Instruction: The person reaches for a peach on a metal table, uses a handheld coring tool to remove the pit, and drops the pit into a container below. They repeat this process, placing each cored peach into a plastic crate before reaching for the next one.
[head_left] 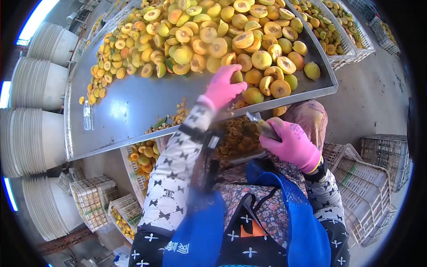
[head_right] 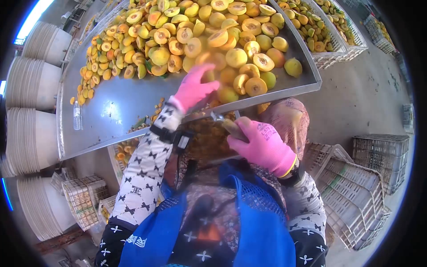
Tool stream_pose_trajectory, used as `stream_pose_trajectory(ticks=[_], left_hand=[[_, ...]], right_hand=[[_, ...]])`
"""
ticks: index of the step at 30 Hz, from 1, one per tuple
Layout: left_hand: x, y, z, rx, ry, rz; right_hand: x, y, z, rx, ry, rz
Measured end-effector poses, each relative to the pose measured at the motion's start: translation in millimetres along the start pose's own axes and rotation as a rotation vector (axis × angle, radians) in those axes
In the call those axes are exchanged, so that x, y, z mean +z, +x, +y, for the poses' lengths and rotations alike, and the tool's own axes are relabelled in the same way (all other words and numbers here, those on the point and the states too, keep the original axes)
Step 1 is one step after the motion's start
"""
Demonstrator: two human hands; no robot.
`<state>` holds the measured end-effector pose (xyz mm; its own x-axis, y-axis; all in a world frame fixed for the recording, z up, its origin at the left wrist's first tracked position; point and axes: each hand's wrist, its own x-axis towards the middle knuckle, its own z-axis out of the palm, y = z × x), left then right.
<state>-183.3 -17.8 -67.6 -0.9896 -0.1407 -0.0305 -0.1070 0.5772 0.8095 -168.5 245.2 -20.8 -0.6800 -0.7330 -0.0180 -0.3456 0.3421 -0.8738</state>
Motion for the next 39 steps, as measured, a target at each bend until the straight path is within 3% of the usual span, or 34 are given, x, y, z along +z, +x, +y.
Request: stream_pose_trajectory(ticks=[1, 4, 7, 9, 13, 21, 24, 28, 32, 39], left_hand=[[-10.9, -12.6, 6.2, -0.196, -0.45, -0.102], [-28.0, -55.5, 10.7, -0.056, -1.286, -0.008], [-33.6, -96.5, 34.2, -0.149, -1.476, 0.297], [-27.8, -118.0, 48.7, -0.088, -1.481, 0.353], [-27.5, -144.3, 59.5, 0.026, -1.522, 0.316], [-44.4, -163.1, 51.9, 0.109, -1.575, 0.263], [-50.5, -164.7, 49.7, 0.185, -1.638, 0.325], [-52.6, -164.3, 61.2, 0.161, -1.571, 0.38], [-47.2, -162.5, 68.9, 0.067, -1.471, 0.452], [-44.2, -165.8, 62.0, 0.071, -1.466, 0.478]], right_hand=[[0.0, 3.3, -6.7, 0.033, 0.052, 0.027], [0.4, 18.2, -26.4, 0.197, 0.149, -0.083], [33.0, 26.1, -51.6, 0.337, 0.529, -0.094], [53.8, 32.0, -71.7, 0.374, 0.754, -0.074], [77.2, 54.4, -77.5, 0.218, 0.799, 0.01], [68.0, 71.1, -90.6, 0.08, 0.373, 0.034], [72.7, 51.9, -83.7, -0.483, -0.159, 0.319], [81.5, 41.2, -76.5, -0.533, -0.279, 0.177], [79.7, 40.6, -77.0, -0.466, -0.385, 0.131], [79.2, 37.6, -77.6, -0.459, -0.468, 0.094]])
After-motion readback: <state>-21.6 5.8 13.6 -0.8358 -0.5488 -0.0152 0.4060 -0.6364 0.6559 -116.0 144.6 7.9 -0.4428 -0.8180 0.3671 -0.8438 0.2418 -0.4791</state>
